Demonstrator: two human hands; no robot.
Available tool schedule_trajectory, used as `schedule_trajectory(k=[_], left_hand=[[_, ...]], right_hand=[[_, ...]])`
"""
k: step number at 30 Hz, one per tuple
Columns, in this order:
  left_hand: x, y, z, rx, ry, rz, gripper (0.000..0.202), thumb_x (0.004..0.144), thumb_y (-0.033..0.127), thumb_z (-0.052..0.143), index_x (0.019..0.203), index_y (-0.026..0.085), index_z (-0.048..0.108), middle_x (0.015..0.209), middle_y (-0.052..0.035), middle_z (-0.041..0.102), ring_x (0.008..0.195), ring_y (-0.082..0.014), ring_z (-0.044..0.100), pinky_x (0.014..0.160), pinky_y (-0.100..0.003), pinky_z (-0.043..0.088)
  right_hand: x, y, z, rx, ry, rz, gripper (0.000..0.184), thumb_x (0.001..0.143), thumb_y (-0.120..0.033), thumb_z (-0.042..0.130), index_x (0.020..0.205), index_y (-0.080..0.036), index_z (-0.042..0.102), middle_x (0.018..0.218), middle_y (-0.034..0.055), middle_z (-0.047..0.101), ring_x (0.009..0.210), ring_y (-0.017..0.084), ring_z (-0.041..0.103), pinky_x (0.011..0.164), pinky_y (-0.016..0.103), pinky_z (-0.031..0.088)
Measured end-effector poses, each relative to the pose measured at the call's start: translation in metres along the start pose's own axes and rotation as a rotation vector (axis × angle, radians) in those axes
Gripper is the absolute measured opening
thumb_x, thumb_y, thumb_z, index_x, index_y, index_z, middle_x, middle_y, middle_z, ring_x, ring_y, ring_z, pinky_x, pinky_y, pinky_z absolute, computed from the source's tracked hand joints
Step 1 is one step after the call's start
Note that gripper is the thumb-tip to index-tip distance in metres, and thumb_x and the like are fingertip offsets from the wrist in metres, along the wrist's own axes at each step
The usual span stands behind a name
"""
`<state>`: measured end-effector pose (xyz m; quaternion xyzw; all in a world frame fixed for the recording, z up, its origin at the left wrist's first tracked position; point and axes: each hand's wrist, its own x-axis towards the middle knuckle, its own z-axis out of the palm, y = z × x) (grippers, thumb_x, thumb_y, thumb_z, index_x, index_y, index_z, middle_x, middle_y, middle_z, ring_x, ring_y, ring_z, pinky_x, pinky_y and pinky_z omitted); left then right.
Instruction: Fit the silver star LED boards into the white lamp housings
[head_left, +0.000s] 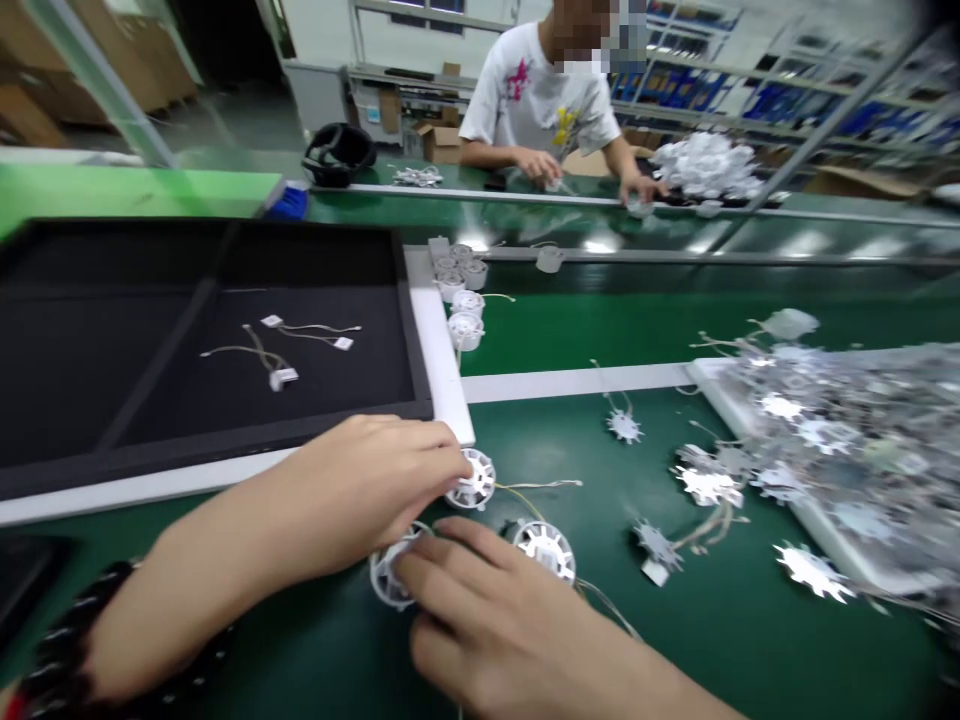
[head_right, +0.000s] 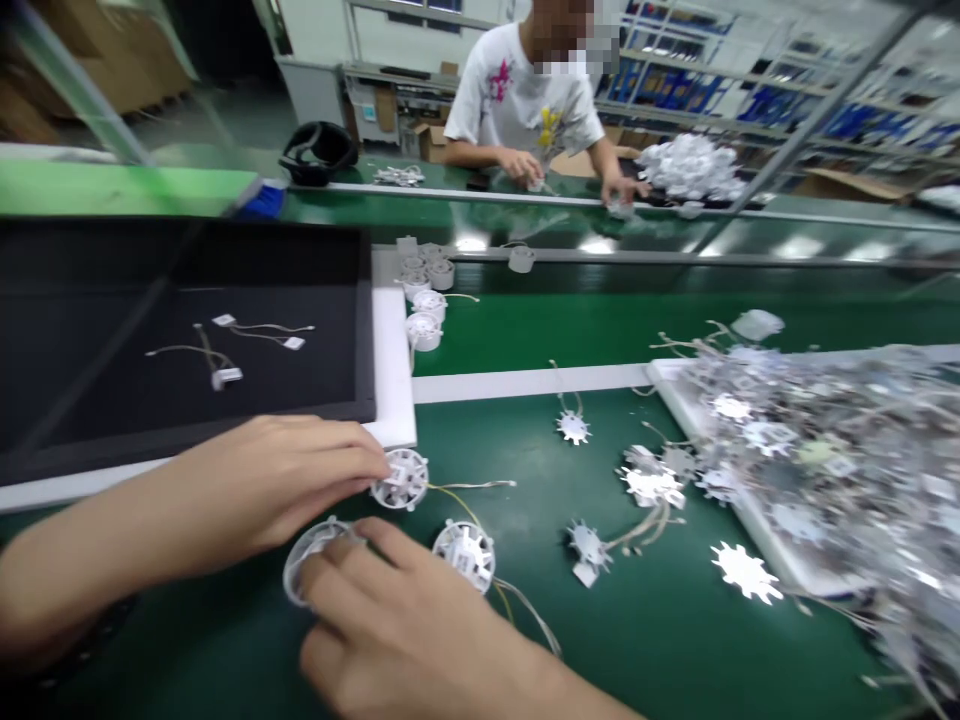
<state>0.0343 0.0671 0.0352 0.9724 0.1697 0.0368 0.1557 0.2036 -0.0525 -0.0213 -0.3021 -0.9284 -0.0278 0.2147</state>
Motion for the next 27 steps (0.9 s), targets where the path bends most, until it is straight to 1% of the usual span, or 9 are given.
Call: schedule_trajectory(k=[3,7,11,14,17,20,23,25,27], left_hand=[[-0.022,0.006,0.008,-0.043,-0.08,-0.036,0.032,0.09,0.004,0.057,0.111,0.024,0.07,0.114,-0.0024,0.077,0.103,-0.0224,0.074,0.089,-0.033,0.057],[-0.052,0.013,0.019,-0.146,-0.097,-0.089,0.042,0.088,0.001,0.052,0.12,0.023,0.069,0.132,-0.003,0.072,0.122,-0.0257,0.068,0.102,-0.04,0.053],[-0.062,0.016,0.023,-0.207,-0.121,-0.125,0.033,0.092,0.02,0.07,0.124,0.024,0.066,0.138,-0.0039,0.069,0.127,-0.0297,0.065,0.106,-0.045,0.052],[-0.059,0.017,0.024,-0.149,-0.172,-0.129,0.031,0.09,0.021,0.076,0.12,0.021,0.066,0.129,-0.0064,0.071,0.119,-0.0311,0.068,0.1,-0.045,0.055],[-0.057,0.018,0.024,-0.106,-0.227,-0.136,0.025,0.092,0.019,0.074,0.116,0.02,0.064,0.122,-0.0069,0.071,0.112,-0.03,0.07,0.096,-0.043,0.055],[-0.058,0.017,0.025,-0.11,-0.246,-0.143,0.028,0.092,0.02,0.075,0.117,0.021,0.063,0.124,-0.0059,0.07,0.112,-0.0295,0.069,0.096,-0.043,0.054],[-0.06,0.014,0.024,-0.104,-0.23,-0.142,0.03,0.091,0.02,0.077,0.117,0.02,0.063,0.122,-0.005,0.069,0.109,-0.0291,0.068,0.092,-0.042,0.053],[-0.06,0.014,0.022,-0.088,-0.229,-0.155,0.028,0.091,0.021,0.078,0.114,0.02,0.063,0.118,-0.0046,0.069,0.105,-0.0283,0.069,0.089,-0.041,0.053],[-0.061,0.016,0.021,-0.071,-0.235,-0.186,0.025,0.09,0.022,0.079,0.109,0.02,0.063,0.111,-0.0036,0.069,0.098,-0.027,0.068,0.084,-0.04,0.053]], right_hand=[[-0.003,0.005,-0.01,0.025,-0.019,0.072,0.021,0.102,-0.013,0.055,0.089,-0.02,0.071,0.108,0.0093,0.072,0.094,0.022,0.062,0.089,0.036,0.051],[-0.007,0.009,-0.024,0.179,-0.029,0.159,0.025,0.104,-0.009,0.047,0.111,-0.014,0.071,0.097,0.0072,0.073,0.078,0.019,0.06,0.072,0.034,0.047],[-0.003,0.006,-0.027,0.216,-0.079,0.177,0.025,0.103,-0.012,0.047,0.104,-0.015,0.072,0.079,0.0034,0.069,0.063,0.019,0.054,0.058,0.035,0.039],[-0.001,0.002,-0.024,0.212,-0.077,0.192,0.027,0.102,-0.014,0.047,0.098,-0.016,0.074,0.075,0.0036,0.069,0.06,0.019,0.054,0.055,0.036,0.036],[-0.002,0.002,-0.02,0.211,-0.106,0.161,0.026,0.098,-0.012,0.048,0.095,-0.016,0.074,0.074,0.0036,0.07,0.06,0.019,0.054,0.054,0.036,0.035],[-0.004,0.004,-0.018,0.229,-0.147,0.174,0.026,0.095,-0.01,0.05,0.088,-0.018,0.073,0.072,0.0028,0.069,0.058,0.019,0.055,0.054,0.037,0.035],[-0.003,0.007,-0.023,0.29,-0.218,0.258,0.026,0.093,-0.01,0.05,0.089,-0.02,0.073,0.078,0.0034,0.073,0.064,0.019,0.062,0.059,0.036,0.043],[-0.002,0.009,-0.033,0.326,-0.171,0.304,0.027,0.092,-0.011,0.051,0.099,-0.021,0.074,0.094,0.0052,0.077,0.08,0.021,0.07,0.071,0.035,0.052],[-0.001,0.012,-0.043,0.346,-0.051,0.33,0.031,0.09,-0.012,0.052,0.11,-0.022,0.074,0.109,0.0066,0.078,0.096,0.022,0.072,0.082,0.035,0.057]])
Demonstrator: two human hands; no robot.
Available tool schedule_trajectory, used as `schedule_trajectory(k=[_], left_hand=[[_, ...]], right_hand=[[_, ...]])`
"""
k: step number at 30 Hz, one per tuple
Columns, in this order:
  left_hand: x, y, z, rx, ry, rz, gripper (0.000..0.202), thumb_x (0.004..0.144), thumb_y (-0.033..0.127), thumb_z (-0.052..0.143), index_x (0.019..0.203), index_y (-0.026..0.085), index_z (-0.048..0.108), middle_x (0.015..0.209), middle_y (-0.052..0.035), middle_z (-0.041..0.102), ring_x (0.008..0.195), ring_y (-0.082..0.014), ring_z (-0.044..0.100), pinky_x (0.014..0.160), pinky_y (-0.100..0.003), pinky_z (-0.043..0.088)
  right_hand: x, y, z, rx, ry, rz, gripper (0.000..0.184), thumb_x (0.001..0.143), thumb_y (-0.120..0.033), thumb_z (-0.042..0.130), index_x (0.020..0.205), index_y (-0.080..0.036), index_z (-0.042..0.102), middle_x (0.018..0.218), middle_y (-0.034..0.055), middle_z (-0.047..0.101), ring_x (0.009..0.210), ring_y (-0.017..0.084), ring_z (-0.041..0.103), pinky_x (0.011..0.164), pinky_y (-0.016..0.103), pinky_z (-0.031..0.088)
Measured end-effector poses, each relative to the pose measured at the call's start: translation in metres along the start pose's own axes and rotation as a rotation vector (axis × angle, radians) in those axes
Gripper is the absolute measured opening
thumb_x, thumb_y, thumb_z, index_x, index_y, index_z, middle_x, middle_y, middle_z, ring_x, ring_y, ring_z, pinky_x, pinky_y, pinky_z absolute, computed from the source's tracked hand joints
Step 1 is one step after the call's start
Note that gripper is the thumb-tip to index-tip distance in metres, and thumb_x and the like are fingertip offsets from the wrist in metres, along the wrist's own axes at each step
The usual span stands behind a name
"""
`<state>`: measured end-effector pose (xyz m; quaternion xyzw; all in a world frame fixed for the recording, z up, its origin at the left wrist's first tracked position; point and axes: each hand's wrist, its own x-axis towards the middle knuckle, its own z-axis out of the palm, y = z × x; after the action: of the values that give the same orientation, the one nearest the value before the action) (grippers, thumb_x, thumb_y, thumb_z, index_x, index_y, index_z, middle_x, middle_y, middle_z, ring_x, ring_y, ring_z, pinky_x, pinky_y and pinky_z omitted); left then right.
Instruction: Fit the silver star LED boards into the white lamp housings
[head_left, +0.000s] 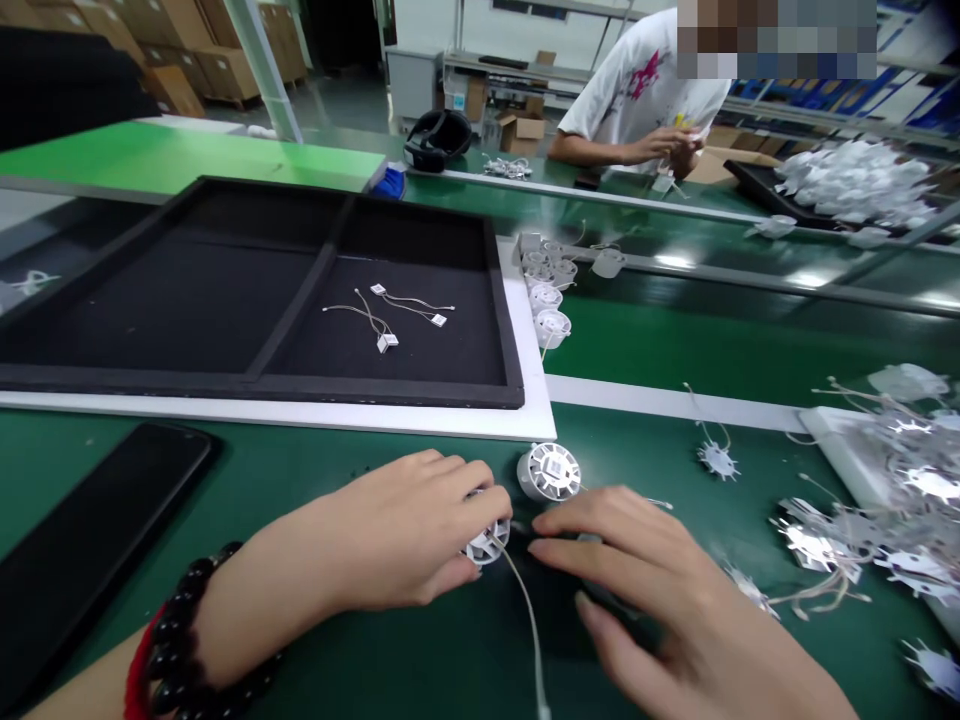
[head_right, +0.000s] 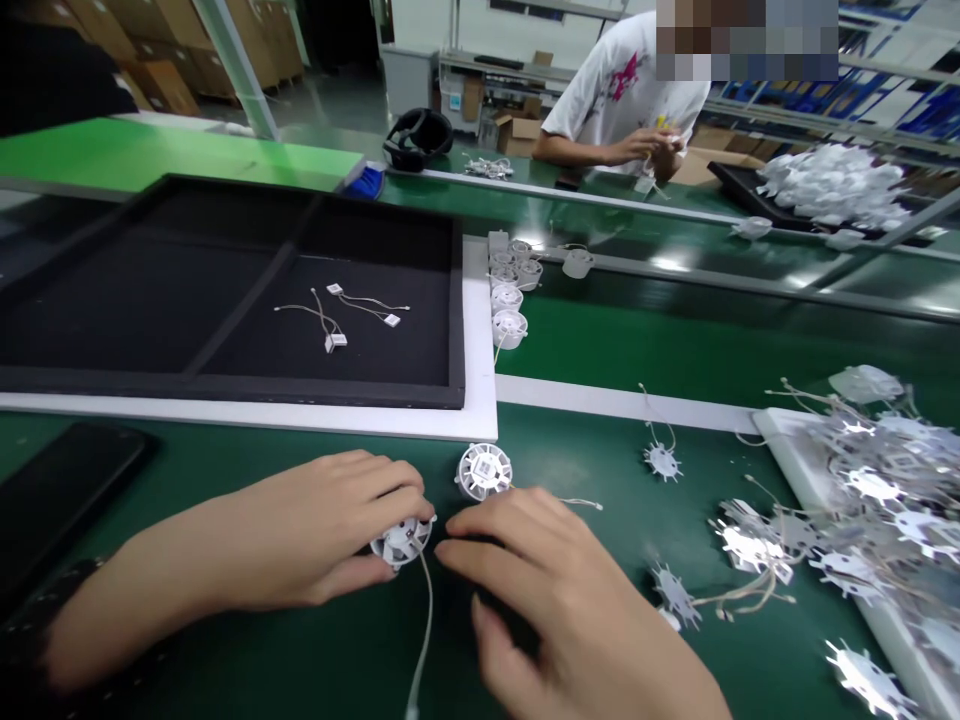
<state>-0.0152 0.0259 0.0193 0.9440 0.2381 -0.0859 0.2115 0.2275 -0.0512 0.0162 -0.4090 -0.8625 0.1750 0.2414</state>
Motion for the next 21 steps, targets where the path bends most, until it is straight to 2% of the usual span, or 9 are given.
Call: schedule_trajectory(k=[2,4,8,11,15,18,21], left_hand=[[-0.003,0.004,0.001,0.026,0.019,-0.041,0.026,0.087,0.024,0.083,0.104,0.02,0.063,0.104,-0.0021,0.067,0.092,-0.0264,0.068,0.078,-0.039,0.053],[-0.007,0.009,0.006,0.062,0.06,-0.081,0.029,0.085,0.029,0.085,0.101,0.02,0.063,0.098,-0.0012,0.066,0.085,-0.0266,0.067,0.073,-0.04,0.052],[-0.014,0.016,0.019,0.115,0.134,-0.152,0.028,0.086,0.034,0.084,0.098,0.019,0.063,0.091,-0.0022,0.065,0.081,-0.029,0.067,0.071,-0.044,0.053],[-0.017,0.017,0.025,0.128,0.185,-0.162,0.031,0.083,0.035,0.087,0.098,0.017,0.066,0.089,-0.0024,0.066,0.078,-0.0295,0.069,0.069,-0.044,0.053],[-0.02,0.015,0.028,0.139,0.289,-0.138,0.035,0.076,0.035,0.093,0.095,0.017,0.069,0.084,-0.0012,0.067,0.072,-0.0278,0.069,0.064,-0.042,0.052],[-0.022,0.013,0.031,0.146,0.356,-0.124,0.04,0.073,0.036,0.096,0.097,0.016,0.07,0.084,-0.0012,0.068,0.072,-0.0276,0.069,0.063,-0.041,0.052],[-0.023,0.01,0.033,0.15,0.369,-0.103,0.042,0.071,0.035,0.097,0.098,0.015,0.071,0.083,-0.0011,0.069,0.071,-0.0272,0.07,0.062,-0.04,0.052]], right_hand=[[0.001,-0.001,-0.006,0.036,0.107,-0.001,0.027,0.091,-0.015,0.055,0.111,-0.022,0.073,0.111,0.007,0.077,0.1,0.021,0.072,0.083,0.032,0.058],[0.002,-0.003,-0.002,0.035,0.157,0.026,0.019,0.095,-0.018,0.059,0.107,-0.02,0.072,0.106,0.0064,0.078,0.096,0.02,0.072,0.08,0.03,0.058],[0.008,-0.009,0.03,-0.081,0.125,0.019,0.015,0.102,-0.023,0.06,0.104,-0.016,0.073,0.095,0.0045,0.078,0.081,0.02,0.069,0.074,0.033,0.052],[0.013,-0.015,0.05,-0.274,0.113,-0.063,0.027,0.104,-0.009,0.047,0.097,-0.013,0.074,0.081,0.0044,0.073,0.072,0.021,0.062,0.074,0.037,0.045],[0.015,-0.018,0.056,-0.459,0.132,-0.123,0.036,0.099,0.001,0.042,0.088,-0.012,0.074,0.071,0.0044,0.065,0.065,0.021,0.053,0.072,0.037,0.038],[0.015,-0.016,0.057,-0.444,0.154,-0.079,0.037,0.096,0.003,0.042,0.083,-0.015,0.072,0.069,0.0038,0.062,0.064,0.021,0.048,0.067,0.034,0.034],[0.015,-0.013,0.062,-0.34,0.127,0.022,0.035,0.094,0.001,0.043,0.077,-0.018,0.068,0.066,0.0024,0.059,0.061,0.02,0.047,0.061,0.032,0.031]])
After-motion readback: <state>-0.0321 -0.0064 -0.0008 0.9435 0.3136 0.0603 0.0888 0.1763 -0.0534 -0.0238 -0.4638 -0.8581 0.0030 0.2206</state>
